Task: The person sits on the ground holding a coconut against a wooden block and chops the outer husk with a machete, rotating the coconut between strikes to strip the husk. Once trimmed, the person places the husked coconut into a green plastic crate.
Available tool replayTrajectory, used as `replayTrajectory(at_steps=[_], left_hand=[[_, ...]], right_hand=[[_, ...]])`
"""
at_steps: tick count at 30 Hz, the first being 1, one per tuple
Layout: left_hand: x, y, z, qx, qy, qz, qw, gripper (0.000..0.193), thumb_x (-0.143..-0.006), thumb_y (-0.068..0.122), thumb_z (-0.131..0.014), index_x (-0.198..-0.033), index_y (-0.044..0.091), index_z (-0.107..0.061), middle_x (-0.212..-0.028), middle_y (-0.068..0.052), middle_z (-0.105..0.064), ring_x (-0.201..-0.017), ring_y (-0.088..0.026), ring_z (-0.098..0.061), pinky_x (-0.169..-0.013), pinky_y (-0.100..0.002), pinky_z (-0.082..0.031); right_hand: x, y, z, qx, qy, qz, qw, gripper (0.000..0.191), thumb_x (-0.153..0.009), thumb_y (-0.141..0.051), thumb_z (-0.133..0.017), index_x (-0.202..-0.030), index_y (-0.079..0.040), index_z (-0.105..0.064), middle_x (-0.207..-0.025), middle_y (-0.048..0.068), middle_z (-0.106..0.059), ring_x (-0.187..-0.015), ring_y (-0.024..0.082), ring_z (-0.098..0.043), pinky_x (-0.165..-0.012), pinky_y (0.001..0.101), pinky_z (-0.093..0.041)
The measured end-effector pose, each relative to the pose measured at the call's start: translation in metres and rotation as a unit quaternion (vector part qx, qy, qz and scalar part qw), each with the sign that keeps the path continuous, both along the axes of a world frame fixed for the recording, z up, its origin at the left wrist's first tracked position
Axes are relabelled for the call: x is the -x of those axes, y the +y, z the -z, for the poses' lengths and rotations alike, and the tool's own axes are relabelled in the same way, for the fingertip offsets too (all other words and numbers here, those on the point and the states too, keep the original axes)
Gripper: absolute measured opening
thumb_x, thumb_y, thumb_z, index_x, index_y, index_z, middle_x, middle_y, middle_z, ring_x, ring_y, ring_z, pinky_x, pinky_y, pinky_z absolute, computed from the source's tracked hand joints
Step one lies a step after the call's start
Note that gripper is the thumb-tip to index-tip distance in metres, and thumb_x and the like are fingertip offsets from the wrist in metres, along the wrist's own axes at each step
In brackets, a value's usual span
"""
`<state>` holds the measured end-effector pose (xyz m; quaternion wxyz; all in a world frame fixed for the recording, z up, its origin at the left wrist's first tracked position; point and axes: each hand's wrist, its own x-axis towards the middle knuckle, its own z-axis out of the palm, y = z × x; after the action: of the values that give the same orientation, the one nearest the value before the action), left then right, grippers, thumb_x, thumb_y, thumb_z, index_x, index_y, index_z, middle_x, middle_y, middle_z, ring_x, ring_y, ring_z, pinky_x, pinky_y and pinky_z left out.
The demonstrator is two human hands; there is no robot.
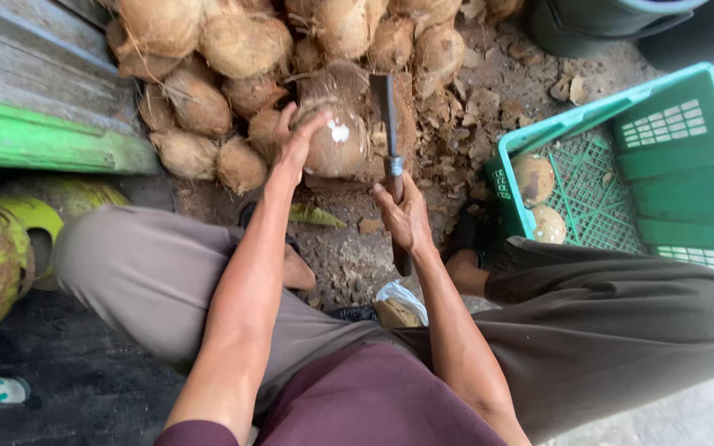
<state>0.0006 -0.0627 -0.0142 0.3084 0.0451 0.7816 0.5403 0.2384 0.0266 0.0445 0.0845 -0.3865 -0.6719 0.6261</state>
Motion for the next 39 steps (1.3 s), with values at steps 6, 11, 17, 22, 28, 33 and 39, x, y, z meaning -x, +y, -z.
replayTrajectory(at_steps=[6,11,17,22,28,33,39], left_hand=[[-0.011,0.025,-0.007,0.176,0.027,-0.065,0.982,0.069,-0.078,0.07,-0.063,-0.13,0.025,-0.063,-0.121,-0.013,-0.071,-0.104,-0.03,-0.071,-0.086,-0.05,-0.056],[-0.018,0.033,-0.006,0.228,0.112,-0.074,0.964,0.066,-0.078,0.069,-0.067,-0.127,0.025,-0.062,-0.111,-0.007,-0.067,-0.096,-0.026,-0.064,-0.078,-0.049,-0.05],[-0.017,0.04,0.005,0.196,0.1,-0.088,0.972,0.056,-0.079,0.061,-0.068,-0.12,0.023,-0.067,-0.11,-0.006,-0.072,-0.097,-0.024,-0.068,-0.08,-0.048,-0.054],[-0.013,0.037,0.008,0.17,0.131,-0.102,0.971,0.065,-0.076,0.064,-0.071,-0.124,0.021,-0.062,-0.117,-0.009,-0.063,-0.098,-0.025,-0.063,-0.077,-0.049,-0.051],[-0.014,0.027,0.005,0.156,0.099,-0.064,0.981,0.065,-0.079,0.067,-0.067,-0.125,0.021,-0.065,-0.121,-0.011,-0.067,-0.103,-0.027,-0.066,-0.08,-0.048,-0.055],[-0.017,0.032,0.005,0.146,0.137,-0.066,0.977,0.066,-0.08,0.068,-0.07,-0.126,0.021,-0.066,-0.115,-0.01,-0.07,-0.101,-0.026,-0.066,-0.082,-0.048,-0.053],[-0.02,0.042,0.001,0.24,0.166,-0.057,0.955,0.06,-0.077,0.065,-0.071,-0.117,0.02,-0.066,-0.112,-0.012,-0.06,-0.104,-0.029,-0.059,-0.077,-0.048,-0.049]], right_hand=[[0.005,-0.01,-0.001,-0.024,-0.055,0.0,0.998,0.029,-0.097,-0.039,-0.064,-0.092,-0.012,-0.055,-0.069,-0.001,-0.054,-0.058,0.011,-0.051,-0.052,0.0323,-0.047],[0.003,-0.004,-0.004,-0.067,0.02,0.046,0.996,0.033,-0.1,-0.041,-0.061,-0.089,-0.012,-0.051,-0.067,-0.001,-0.05,-0.057,0.011,-0.047,-0.051,0.0326,-0.045],[0.004,-0.008,0.031,-0.048,-0.049,-0.015,0.998,0.027,-0.098,-0.035,-0.059,-0.082,-0.014,-0.057,-0.068,-0.003,-0.055,-0.058,0.011,-0.051,-0.052,0.035,-0.048],[0.007,-0.002,0.04,-0.041,-0.083,-0.024,0.995,0.041,-0.101,-0.039,-0.064,-0.078,-0.008,-0.049,-0.065,-0.002,-0.052,-0.055,0.013,-0.049,-0.05,0.036,-0.047],[0.001,0.019,-0.001,0.14,-0.029,0.018,0.99,0.025,-0.096,-0.031,-0.066,-0.082,-0.01,-0.062,-0.059,0.0,-0.054,-0.044,0.01,-0.047,-0.038,0.0295,-0.042],[-0.001,0.01,0.001,0.058,0.107,0.088,0.989,0.027,-0.102,-0.027,-0.066,-0.088,-0.007,-0.055,-0.061,-0.001,-0.049,-0.047,0.009,-0.043,-0.041,0.0284,-0.036],[0.008,-0.006,0.044,0.015,-0.075,-0.004,0.997,0.026,-0.099,-0.029,-0.059,-0.08,-0.012,-0.057,-0.067,-0.001,-0.056,-0.047,0.011,-0.045,-0.04,0.0313,-0.043]])
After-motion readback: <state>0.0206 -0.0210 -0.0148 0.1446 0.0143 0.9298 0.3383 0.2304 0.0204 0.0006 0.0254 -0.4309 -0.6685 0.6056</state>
